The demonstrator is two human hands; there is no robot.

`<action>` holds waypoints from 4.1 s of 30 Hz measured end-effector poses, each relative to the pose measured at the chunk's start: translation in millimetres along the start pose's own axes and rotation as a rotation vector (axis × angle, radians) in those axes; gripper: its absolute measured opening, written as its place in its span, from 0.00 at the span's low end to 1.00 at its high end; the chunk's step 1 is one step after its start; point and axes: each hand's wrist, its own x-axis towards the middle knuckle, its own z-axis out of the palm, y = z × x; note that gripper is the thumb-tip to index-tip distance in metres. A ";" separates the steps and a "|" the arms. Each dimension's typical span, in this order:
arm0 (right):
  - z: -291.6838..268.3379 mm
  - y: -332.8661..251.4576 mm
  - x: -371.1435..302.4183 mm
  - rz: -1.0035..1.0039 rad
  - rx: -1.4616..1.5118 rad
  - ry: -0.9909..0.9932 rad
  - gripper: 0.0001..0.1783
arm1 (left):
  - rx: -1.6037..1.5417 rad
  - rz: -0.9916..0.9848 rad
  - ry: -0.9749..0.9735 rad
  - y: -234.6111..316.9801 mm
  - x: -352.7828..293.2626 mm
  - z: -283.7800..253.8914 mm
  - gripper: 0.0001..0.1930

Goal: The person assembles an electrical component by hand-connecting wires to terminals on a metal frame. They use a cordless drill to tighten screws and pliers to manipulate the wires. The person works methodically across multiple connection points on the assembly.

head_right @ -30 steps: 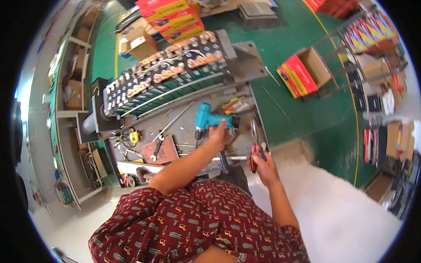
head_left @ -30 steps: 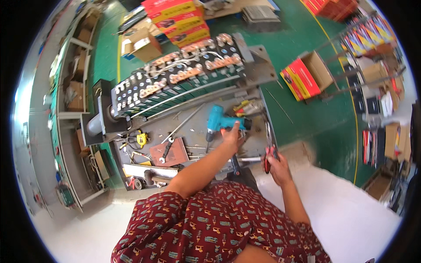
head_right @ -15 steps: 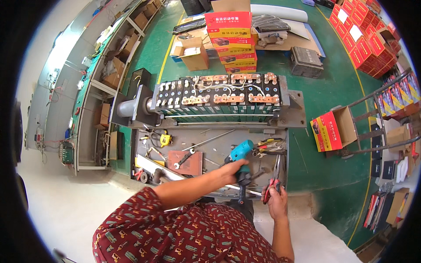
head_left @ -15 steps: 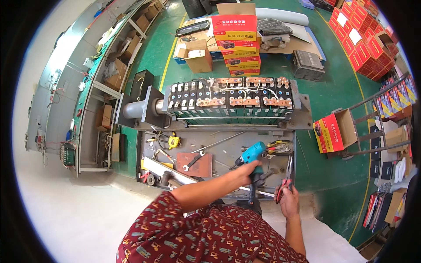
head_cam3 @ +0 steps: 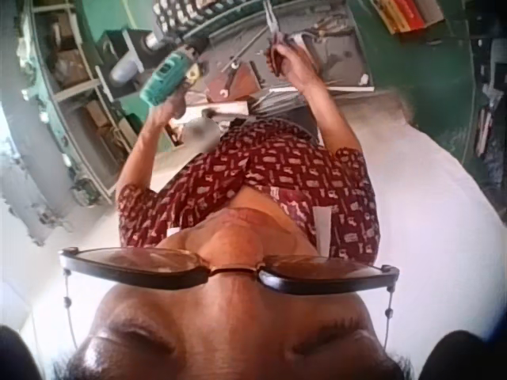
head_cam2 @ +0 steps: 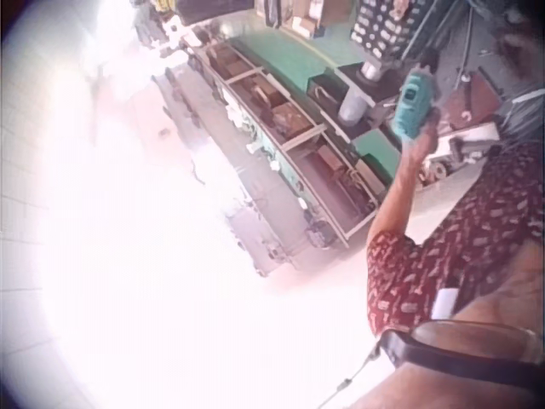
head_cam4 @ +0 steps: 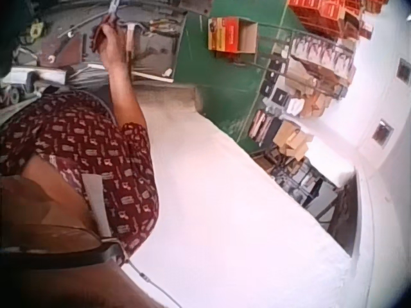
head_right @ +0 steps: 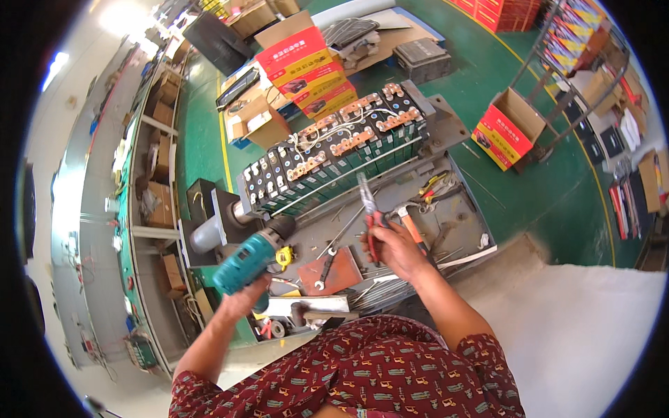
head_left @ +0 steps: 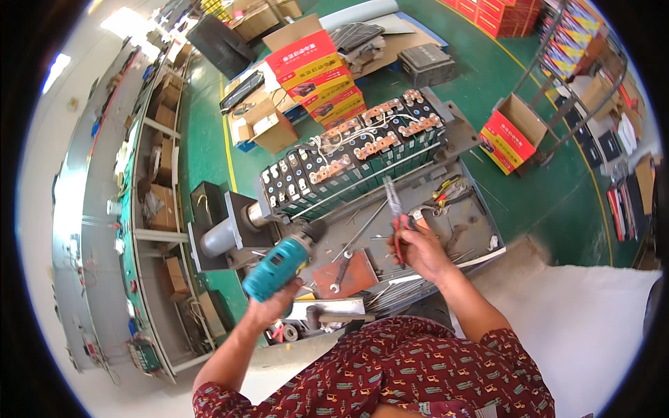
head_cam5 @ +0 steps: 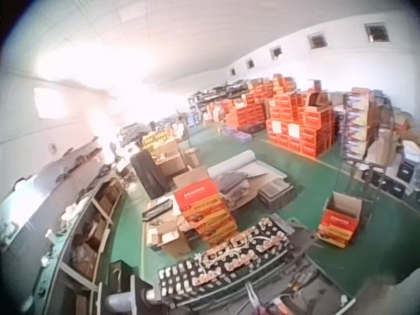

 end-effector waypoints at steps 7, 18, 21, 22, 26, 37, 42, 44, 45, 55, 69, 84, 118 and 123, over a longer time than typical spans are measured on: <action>30.1 37.5 55.7 -0.011 0.125 -0.054 0.16 | 0.145 0.257 0.090 95.7 61.8 -68.9 0.18; 40.0 40.2 70.9 0.053 0.258 -0.049 0.12 | 0.336 0.049 -0.063 180.2 116.6 -36.3 0.20; 39.1 39.4 73.3 0.070 0.282 -0.074 0.11 | 0.367 0.023 -0.060 184.4 121.0 -32.5 0.19; 39.0 39.7 74.5 0.062 0.285 -0.078 0.11 | 0.372 0.008 -0.060 185.6 123.0 -31.2 0.19; 43.0 43.0 78.2 0.053 0.293 -0.092 0.11 | 0.378 -0.018 -0.067 186.8 125.0 -30.5 0.19; 54.6 45.1 85.9 0.058 0.371 -0.047 0.11 | 0.518 -0.047 -0.089 213.9 150.4 -27.1 0.19; 61.9 48.7 89.8 0.057 0.371 -0.030 0.10 | 0.501 -0.079 -0.109 222.1 159.6 -30.6 0.21; 65.0 47.5 90.0 0.054 0.404 -0.026 0.11 | 0.513 -0.125 -0.080 226.4 159.9 -25.2 0.20; 67.6 45.4 87.9 0.054 0.410 -0.018 0.11 | 0.500 -0.182 -0.114 226.1 162.4 -29.7 0.19; 77.2 54.5 93.6 0.004 0.447 0.001 0.10 | 0.506 -0.167 -0.083 241.9 158.8 -14.0 0.23; 90.6 41.1 88.7 0.058 0.424 0.037 0.15 | 0.509 -0.167 -0.073 245.5 162.5 -11.8 0.26; 86.8 42.9 89.4 0.059 0.409 0.050 0.14 | 0.570 -0.069 -0.028 242.8 161.5 -12.0 0.23; 83.8 37.0 94.6 0.031 0.369 0.076 0.12 | 0.519 -0.231 -0.084 246.3 162.7 -12.6 0.12; 74.2 32.8 90.9 0.061 0.285 0.052 0.13 | 0.520 -0.232 -0.054 244.1 161.0 -11.4 0.13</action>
